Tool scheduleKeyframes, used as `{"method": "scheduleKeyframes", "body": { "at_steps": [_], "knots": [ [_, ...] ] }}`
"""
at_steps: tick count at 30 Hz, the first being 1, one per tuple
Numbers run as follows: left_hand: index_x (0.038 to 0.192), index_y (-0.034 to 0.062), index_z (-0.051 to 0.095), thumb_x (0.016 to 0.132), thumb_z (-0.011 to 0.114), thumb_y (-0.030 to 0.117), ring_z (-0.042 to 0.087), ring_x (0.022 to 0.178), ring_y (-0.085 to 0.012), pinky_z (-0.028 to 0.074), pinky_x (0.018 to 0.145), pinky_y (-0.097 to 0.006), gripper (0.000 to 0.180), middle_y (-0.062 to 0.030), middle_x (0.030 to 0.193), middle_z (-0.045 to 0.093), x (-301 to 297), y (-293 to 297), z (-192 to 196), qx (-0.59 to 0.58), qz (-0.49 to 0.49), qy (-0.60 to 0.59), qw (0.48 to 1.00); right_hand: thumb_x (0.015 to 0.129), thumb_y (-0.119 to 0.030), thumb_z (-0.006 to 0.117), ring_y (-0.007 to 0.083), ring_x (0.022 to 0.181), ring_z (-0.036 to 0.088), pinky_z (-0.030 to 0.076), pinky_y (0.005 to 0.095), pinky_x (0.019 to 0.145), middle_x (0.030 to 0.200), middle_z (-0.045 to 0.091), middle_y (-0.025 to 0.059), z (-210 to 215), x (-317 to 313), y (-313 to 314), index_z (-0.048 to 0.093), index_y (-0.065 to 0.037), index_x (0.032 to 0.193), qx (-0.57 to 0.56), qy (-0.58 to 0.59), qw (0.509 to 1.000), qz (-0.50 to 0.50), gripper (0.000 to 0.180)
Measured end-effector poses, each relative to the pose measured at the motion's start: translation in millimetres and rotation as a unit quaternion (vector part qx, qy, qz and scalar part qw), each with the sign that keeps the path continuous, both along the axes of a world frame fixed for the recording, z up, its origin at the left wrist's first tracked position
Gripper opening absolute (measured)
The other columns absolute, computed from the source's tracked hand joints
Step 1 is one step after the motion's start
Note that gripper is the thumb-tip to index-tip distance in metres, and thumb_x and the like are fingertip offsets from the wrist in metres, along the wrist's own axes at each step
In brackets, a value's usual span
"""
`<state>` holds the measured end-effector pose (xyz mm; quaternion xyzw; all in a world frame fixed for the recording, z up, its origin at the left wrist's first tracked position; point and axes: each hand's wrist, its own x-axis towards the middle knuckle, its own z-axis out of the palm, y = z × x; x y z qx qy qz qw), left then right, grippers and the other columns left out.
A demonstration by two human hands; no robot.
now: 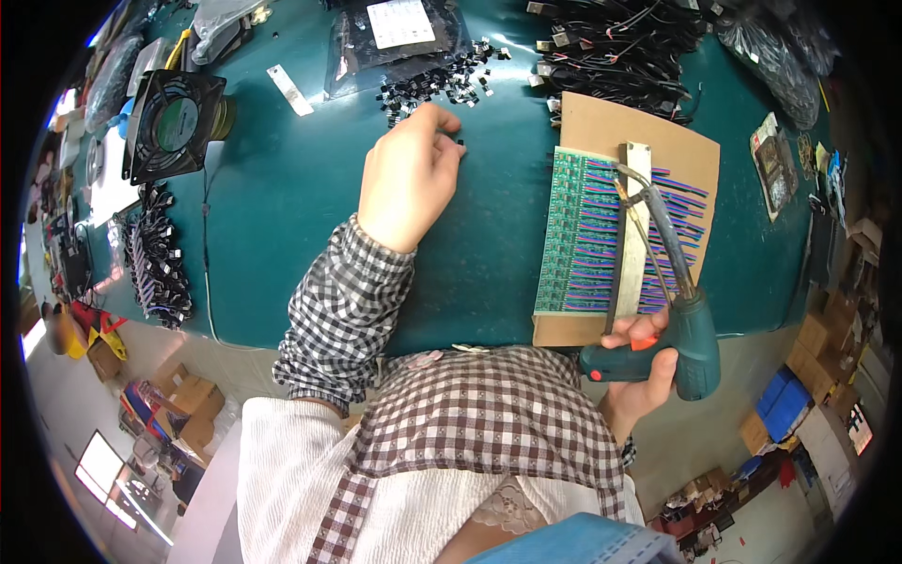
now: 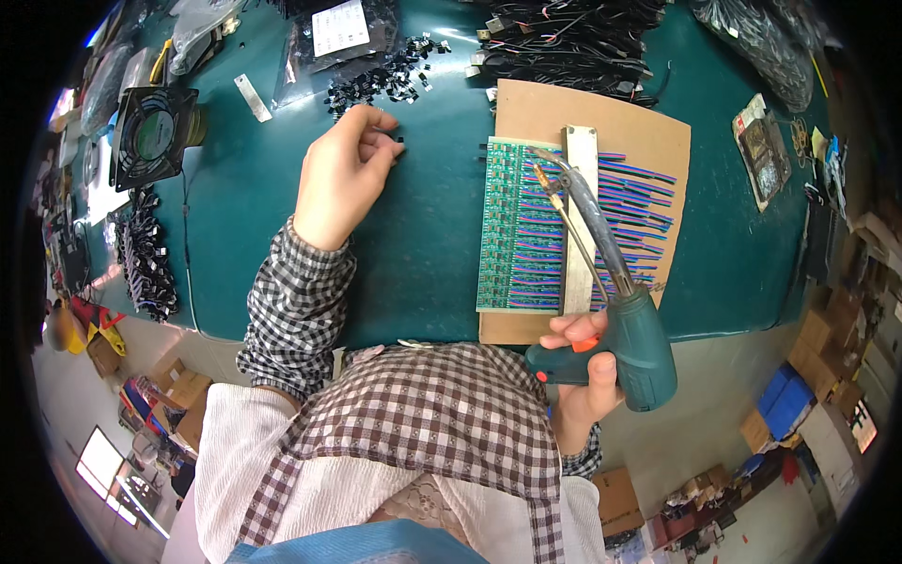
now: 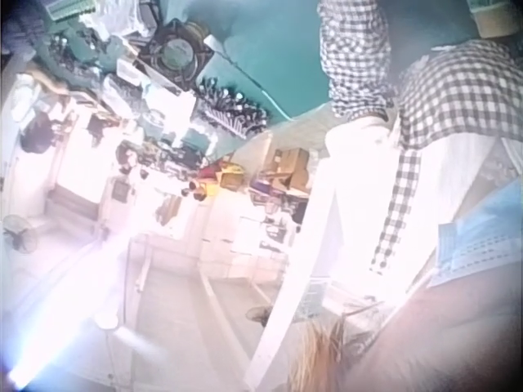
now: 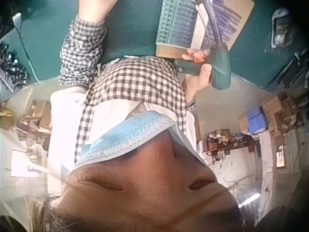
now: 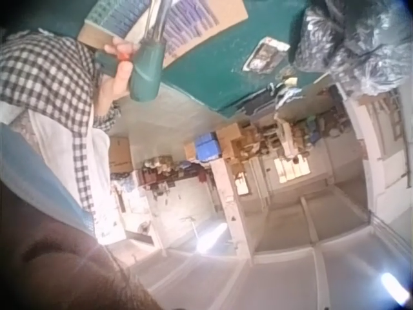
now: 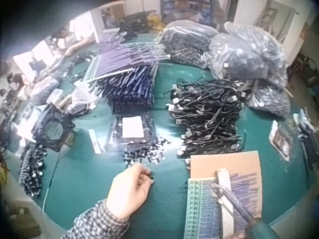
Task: The person solders wires onto PCB boards on a workbench using a soldering iron.
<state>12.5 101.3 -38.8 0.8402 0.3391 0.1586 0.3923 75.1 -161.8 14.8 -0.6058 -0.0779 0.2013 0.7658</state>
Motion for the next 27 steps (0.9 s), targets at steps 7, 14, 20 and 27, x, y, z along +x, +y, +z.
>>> {"method": "scheduleKeyframes", "body": {
  "at_steps": [7, 14, 20, 27],
  "knots": [
    [0.082, -0.0002, 0.055, 0.072, 0.059, 0.004, 0.053, 0.061, -0.0154, 0.044, 0.058, -0.026, 0.012, -0.0105, 0.072, 0.054, 0.8, -2.4, 3.0, -0.001, 0.012, -0.002, 1.0, 0.083, -0.032, 0.048, 0.0223, 0.077, 0.055, 0.053, 0.0287, 0.056, 0.078, 0.051, 0.0107, 1.9, 0.4, 2.1, 0.04, 0.003, 0.101, -0.026, -0.011, 0.999, 0.023, 0.041],
    [0.083, -0.0011, 0.054, 0.079, 0.056, 0.006, 0.055, 0.066, -0.0086, 0.046, 0.06, -0.018, 0.008, -0.004, 0.079, 0.056, -0.6, -20.4, 15.8, -0.382, -0.01, -0.141, 0.913, 0.081, -0.031, 0.051, 0.0256, 0.076, 0.057, 0.053, 0.0318, 0.058, 0.081, 0.053, 0.0133, 2.6, -0.2, 6.9, 0.041, 0.005, 0.103, -0.017, -0.006, 1.0, 0.009, 0.043],
    [0.1, -0.0019, 0.054, 0.082, 0.05, 0.005, 0.06, 0.083, -0.0176, 0.05, 0.073, -0.025, 0.019, -0.0132, 0.092, 0.059, 1.7, -63.2, 51.2, -0.712, -0.038, -0.157, 0.684, 0.074, -0.016, 0.06, 0.0241, 0.078, 0.058, 0.05, 0.0324, 0.066, 0.091, 0.053, 0.0142, 25.8, 2.9, 40.9, 0.044, 0.003, 0.102, -0.051, -0.027, 0.998, 0.038, 0.038],
    [0.096, -0.003, 0.056, 0.081, 0.052, 0.002, 0.059, 0.078, -0.0148, 0.05, 0.066, -0.023, 0.016, -0.012, 0.09, 0.059, -3.5, -87.5, 51.7, -0.586, -0.07, -0.19, 0.785, 0.067, 0.005, 0.063, 0.0138, 0.068, 0.054, 0.045, 0.0249, 0.062, 0.076, 0.055, 0.0058, 19.7, 11.2, 53.0, 0.049, -0.002, 0.088, -0.205, -0.154, 0.961, 0.1, 0.027]
  ]
}}
